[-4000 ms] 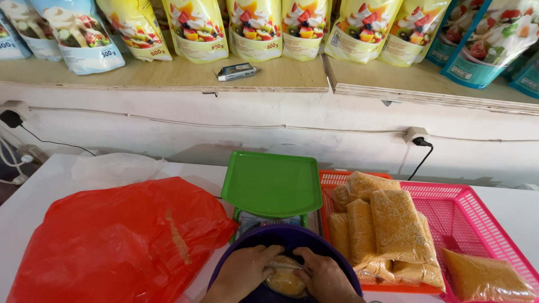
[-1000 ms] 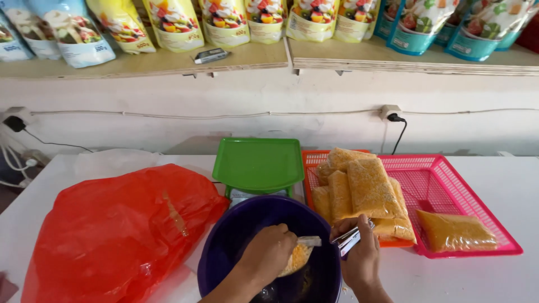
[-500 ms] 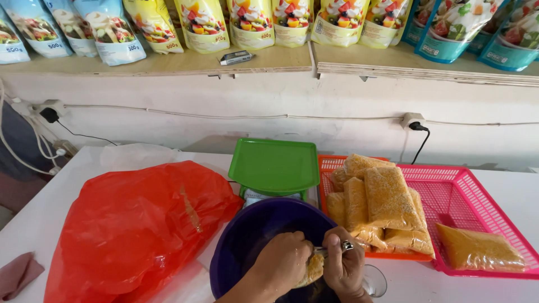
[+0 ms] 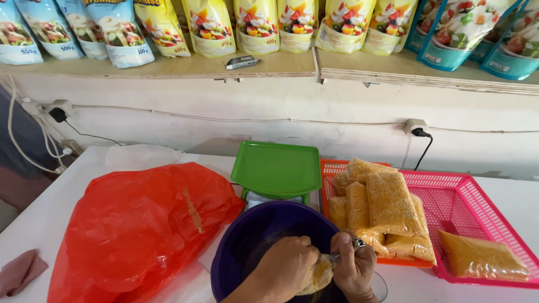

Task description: Packaging yellow food granules into small plastic bags using a scoop and a sealing tool.

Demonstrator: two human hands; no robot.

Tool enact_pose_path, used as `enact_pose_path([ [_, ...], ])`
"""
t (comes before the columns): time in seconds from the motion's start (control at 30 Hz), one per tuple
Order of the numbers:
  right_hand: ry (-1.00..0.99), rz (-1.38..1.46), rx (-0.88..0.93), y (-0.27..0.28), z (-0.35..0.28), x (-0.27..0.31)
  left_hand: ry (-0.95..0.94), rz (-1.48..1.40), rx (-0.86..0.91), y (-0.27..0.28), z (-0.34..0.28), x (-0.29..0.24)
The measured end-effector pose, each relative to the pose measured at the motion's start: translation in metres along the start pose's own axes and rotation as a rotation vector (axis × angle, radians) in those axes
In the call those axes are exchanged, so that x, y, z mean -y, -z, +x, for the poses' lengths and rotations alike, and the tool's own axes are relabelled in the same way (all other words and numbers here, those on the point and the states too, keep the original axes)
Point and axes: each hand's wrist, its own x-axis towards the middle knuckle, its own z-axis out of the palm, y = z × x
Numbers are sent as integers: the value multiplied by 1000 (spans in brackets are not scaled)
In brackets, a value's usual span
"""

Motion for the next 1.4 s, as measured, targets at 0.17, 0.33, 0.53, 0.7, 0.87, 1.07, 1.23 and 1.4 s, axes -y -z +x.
enact_pose_path([
  [0.17, -105, 4, 4, 6, -4, -26, 0, -31, 20, -14, -1, 3],
  [0.33, -141, 253, 154, 15, -2, -44, -8, -36, -37, -20, -4, 7],
  [0.53, 113, 119, -1, -2, 2, 20, 102, -149, -15, 4, -3, -2],
  [0.7, 95, 44, -64, -12, -3, 16, 87, -113, -27, 6, 3, -8],
  [0.87, -5, -191, -187, 8, 14, 11, 61, -131, -91, 7, -9, 5],
  [1.07, 1, -603, 622, 16, 39, 78, 158, -196, -20, 9, -12, 8],
  [1.23, 323, -734, 639, 19, 39, 62, 19, -43, -89, 14, -14, 13],
  [1.4, 300, -678, 578, 18, 47, 75, -14, 16, -103, 43, -18, 2],
])
